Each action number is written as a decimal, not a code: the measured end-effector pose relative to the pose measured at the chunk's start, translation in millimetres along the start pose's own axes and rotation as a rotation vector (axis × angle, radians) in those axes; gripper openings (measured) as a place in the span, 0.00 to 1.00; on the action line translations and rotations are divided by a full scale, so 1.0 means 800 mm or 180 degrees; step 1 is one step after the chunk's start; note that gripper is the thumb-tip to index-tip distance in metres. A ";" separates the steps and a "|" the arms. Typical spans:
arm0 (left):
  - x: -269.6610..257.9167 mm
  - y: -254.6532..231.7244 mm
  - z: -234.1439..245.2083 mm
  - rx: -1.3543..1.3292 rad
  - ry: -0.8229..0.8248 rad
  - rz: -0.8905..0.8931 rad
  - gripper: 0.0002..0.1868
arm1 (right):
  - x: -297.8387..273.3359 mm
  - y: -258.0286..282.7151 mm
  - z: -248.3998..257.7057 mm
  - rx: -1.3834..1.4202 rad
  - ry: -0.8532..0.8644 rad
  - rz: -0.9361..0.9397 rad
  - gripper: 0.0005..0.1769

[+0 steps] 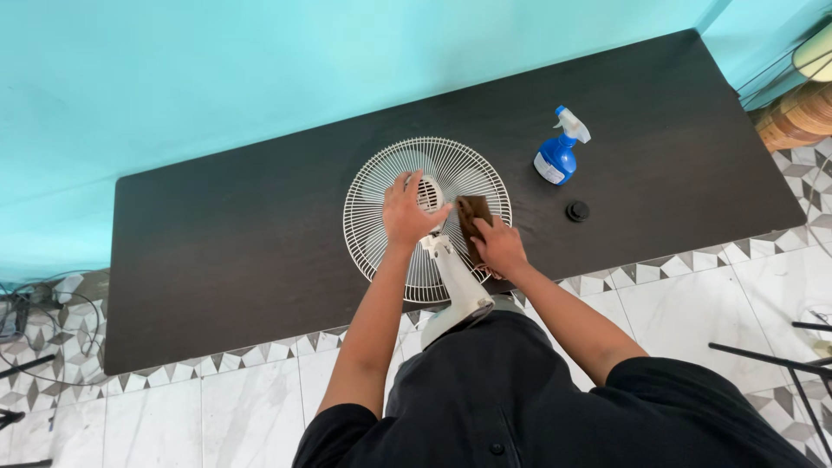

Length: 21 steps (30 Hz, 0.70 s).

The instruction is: The person cleans a white table fan placed on a dark table using a brown cloth and a blue spray bottle. They wipe the fan's front grille and base, then tilt the fan to clean the underside, and finally wipe the table surface.

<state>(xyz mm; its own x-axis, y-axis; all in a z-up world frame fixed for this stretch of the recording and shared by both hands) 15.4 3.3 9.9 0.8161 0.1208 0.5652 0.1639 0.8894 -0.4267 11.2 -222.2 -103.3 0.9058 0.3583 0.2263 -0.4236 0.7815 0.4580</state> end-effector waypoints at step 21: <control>0.007 0.005 -0.007 0.0070 0.0039 0.0199 0.44 | 0.000 -0.073 0.025 0.0496 -0.0718 -0.0673 0.25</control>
<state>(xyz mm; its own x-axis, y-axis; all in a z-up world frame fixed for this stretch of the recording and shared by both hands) 23.8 5.2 7.5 0.8312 0.1710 0.5291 0.1004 0.8897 -0.4453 35.8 -277.9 -112.6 0.9555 0.0611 0.2887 -0.2393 0.7328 0.6369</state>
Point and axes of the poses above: each hand's wrist, its own x-axis towards the middle knuckle, its own z-axis out of the back of the hand, y = z × x, the point moved 2 cm from there along x, towards the middle knuckle, and after that the axes turned 2 degrees about -y, right-handed, at the moved point
